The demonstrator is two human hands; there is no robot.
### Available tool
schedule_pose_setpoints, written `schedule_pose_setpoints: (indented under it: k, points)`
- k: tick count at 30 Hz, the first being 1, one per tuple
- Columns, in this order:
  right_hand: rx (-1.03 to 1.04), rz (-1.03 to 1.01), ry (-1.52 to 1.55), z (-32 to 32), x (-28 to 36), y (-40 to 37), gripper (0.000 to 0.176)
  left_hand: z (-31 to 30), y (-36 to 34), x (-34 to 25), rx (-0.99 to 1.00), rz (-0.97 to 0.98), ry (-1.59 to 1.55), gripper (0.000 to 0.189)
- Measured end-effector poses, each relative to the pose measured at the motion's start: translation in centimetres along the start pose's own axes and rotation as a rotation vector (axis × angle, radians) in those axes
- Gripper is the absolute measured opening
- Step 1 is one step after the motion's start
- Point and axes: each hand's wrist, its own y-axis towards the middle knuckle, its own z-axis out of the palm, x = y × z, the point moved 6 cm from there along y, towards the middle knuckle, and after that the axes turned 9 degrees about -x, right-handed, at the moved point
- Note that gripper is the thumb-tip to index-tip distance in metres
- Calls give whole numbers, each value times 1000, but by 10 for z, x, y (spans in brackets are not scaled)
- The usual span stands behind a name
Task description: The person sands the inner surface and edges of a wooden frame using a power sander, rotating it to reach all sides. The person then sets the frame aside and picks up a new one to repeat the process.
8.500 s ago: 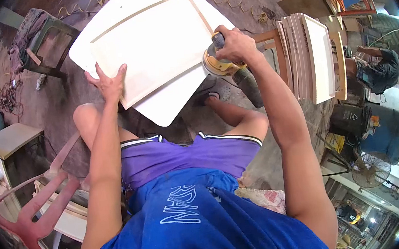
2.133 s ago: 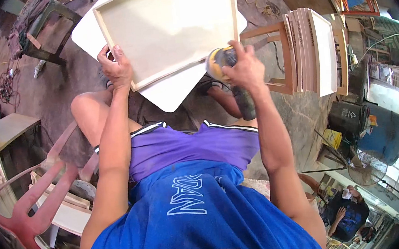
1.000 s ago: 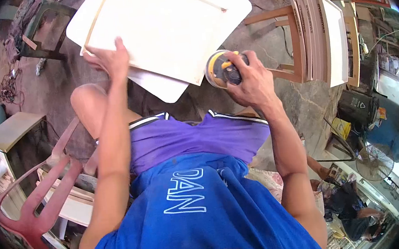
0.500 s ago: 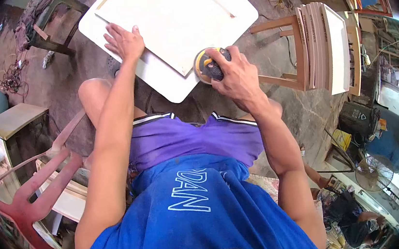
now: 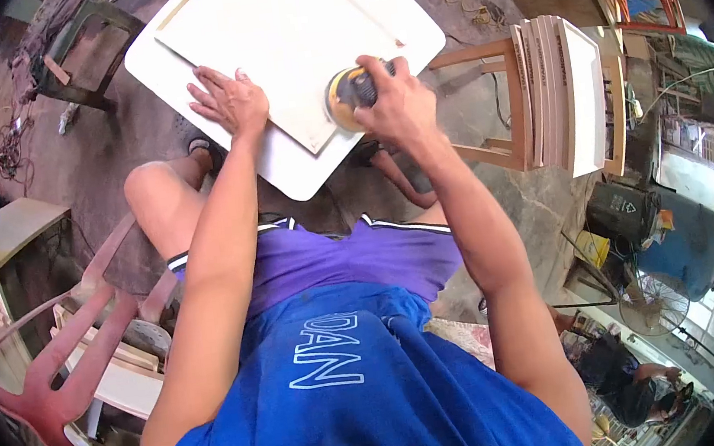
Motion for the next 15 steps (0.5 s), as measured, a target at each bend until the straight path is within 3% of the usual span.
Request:
schedule_pose_setpoints:
  k: [4, 8, 15]
  points:
    - [32, 127, -65, -9, -51, 40, 77, 3, -1, 4, -30, 49, 3, 85]
    - [-81, 163, -100, -16, -108, 86, 77, -2, 0, 1, 3, 31, 27, 85]
    - [-83, 98, -97, -16, -96, 91, 78, -3, 0, 2, 13, 19, 22, 86]
